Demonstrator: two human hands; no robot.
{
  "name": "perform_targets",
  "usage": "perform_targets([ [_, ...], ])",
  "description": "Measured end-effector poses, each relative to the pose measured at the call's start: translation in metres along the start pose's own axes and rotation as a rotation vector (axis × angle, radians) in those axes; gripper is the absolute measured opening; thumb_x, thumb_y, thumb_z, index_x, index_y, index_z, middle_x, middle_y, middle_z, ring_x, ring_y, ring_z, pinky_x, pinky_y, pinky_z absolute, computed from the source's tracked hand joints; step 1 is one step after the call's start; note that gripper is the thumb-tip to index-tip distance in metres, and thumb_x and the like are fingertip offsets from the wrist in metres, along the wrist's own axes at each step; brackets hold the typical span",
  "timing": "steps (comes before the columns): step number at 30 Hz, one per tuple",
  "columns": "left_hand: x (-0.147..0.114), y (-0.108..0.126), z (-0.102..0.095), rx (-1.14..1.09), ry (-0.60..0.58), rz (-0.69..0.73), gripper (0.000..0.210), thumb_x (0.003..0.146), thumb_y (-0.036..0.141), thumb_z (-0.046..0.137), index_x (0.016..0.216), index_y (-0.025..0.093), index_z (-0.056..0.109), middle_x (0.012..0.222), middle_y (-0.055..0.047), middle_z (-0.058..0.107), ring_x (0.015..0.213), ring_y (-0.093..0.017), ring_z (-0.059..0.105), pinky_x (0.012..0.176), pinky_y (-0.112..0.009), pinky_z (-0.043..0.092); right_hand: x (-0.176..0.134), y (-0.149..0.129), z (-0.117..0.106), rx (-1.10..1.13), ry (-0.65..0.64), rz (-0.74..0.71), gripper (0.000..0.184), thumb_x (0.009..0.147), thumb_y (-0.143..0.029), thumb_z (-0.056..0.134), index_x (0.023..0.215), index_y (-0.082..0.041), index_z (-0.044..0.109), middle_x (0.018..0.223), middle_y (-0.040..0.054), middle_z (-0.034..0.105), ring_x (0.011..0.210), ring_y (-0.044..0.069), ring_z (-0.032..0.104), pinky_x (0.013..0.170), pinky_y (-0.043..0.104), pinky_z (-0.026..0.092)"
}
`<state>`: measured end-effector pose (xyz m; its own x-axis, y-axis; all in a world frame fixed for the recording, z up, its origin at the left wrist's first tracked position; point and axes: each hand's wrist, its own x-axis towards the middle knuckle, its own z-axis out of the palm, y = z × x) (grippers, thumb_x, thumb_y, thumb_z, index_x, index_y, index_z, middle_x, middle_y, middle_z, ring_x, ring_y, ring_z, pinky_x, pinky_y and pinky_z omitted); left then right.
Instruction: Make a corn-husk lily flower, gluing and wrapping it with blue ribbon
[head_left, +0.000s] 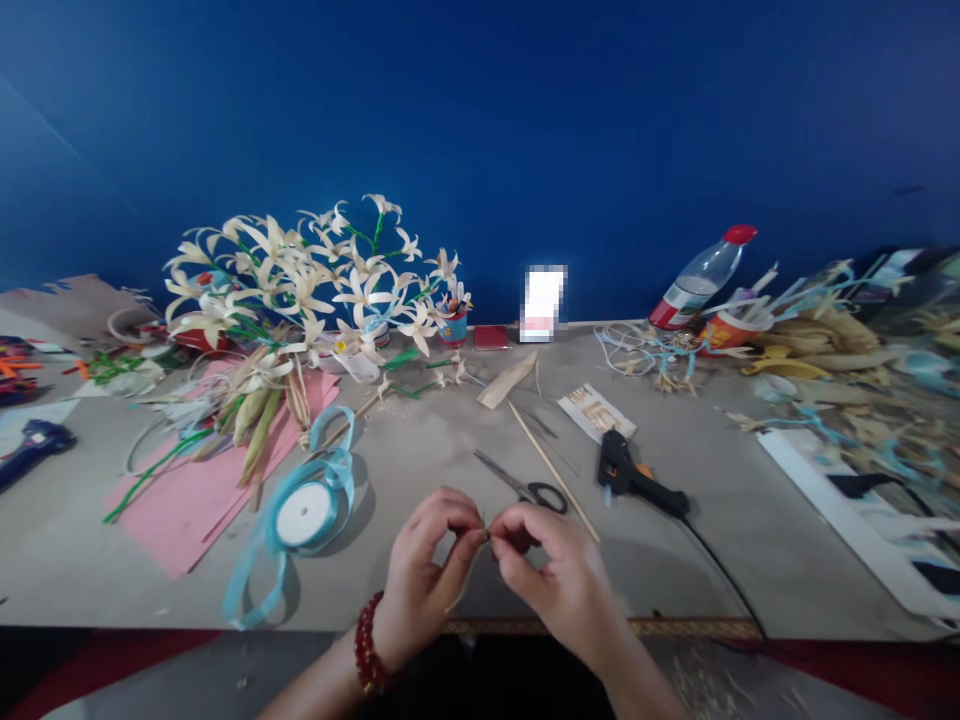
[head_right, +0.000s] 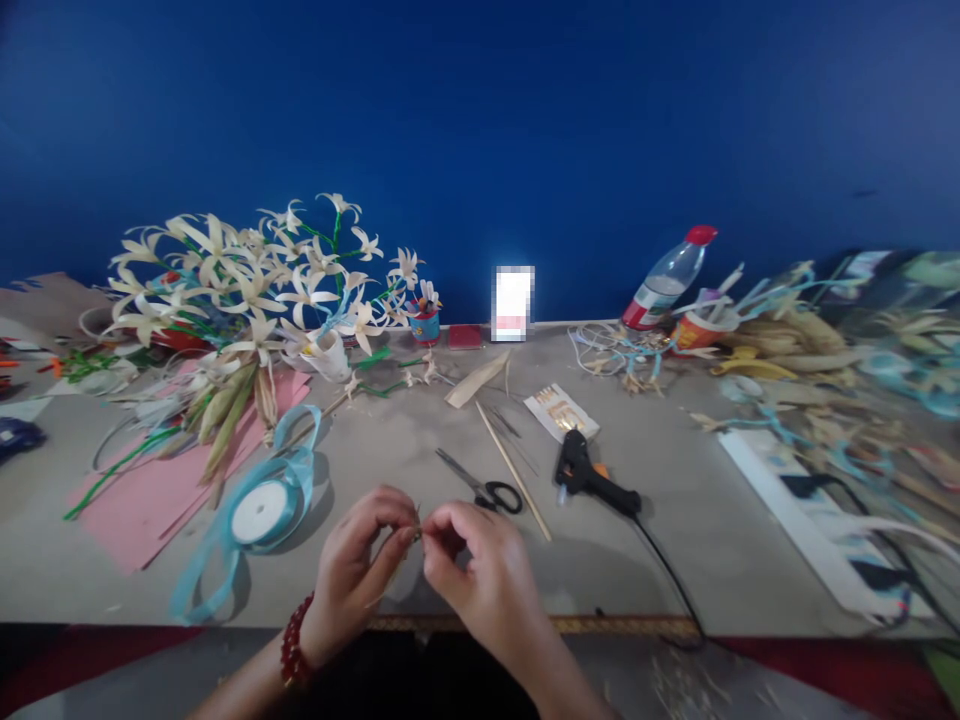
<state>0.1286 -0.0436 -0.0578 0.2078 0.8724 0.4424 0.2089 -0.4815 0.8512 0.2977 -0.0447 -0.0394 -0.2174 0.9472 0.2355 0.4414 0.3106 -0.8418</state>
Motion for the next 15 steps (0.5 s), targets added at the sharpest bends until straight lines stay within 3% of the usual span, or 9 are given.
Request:
perform_targets([
  [3,-0.0016,-0.0023,0.0012,0.105,0.044,0.079,0.020,0.088,0.003,0.056,0.100,0.019,0.059,0.092,-0.006,0.062,0.090,-0.018,0.060,0.081,-0.030,0.048,0.0013,-0.0008,-0.0012,0.043,-0.032,0.028,0.012,0.081,-0.014,0.054,0.076,-0.021,0.063,0.065,-0.0017,0.066,0.060,0.014,0.062,0.052,0.021,0.042],
  [8,-0.0031,-0.0013,0.0004,0.140,0.016,0.077,0.021,0.089,0.004,0.055,0.101,0.020,0.060,0.094,-0.007,0.063,0.090,-0.019,0.061,0.081,-0.031,0.049,0.0026,0.0002,0.0002,0.093,-0.030,0.019,0.013,0.081,-0.013,0.053,0.075,-0.021,0.062,0.065,-0.0022,0.064,0.059,0.013,0.061,0.054,0.021,0.045],
  [12,-0.0030,0.0028,-0.0005,0.041,-0.012,-0.039,0.010,0.093,0.011,0.053,0.090,0.019,0.058,0.084,-0.004,0.058,0.080,-0.016,0.057,0.075,-0.028,0.046,0.0010,0.0005,0.0017,0.079,-0.026,0.023,0.012,0.082,-0.013,0.055,0.076,-0.021,0.062,0.066,-0.0024,0.064,0.060,0.013,0.061,0.051,0.021,0.044],
  [15,-0.0022,0.0051,-0.0005,-0.053,-0.015,-0.149,0.013,0.096,0.017,0.050,0.086,0.018,0.057,0.081,-0.003,0.056,0.076,-0.015,0.054,0.071,-0.027,0.044,-0.0008,-0.0002,0.0014,-0.008,0.042,-0.077,0.010,0.085,-0.012,0.056,0.082,-0.021,0.061,0.072,-0.0006,0.066,0.065,0.015,0.063,0.060,0.024,0.048],
])
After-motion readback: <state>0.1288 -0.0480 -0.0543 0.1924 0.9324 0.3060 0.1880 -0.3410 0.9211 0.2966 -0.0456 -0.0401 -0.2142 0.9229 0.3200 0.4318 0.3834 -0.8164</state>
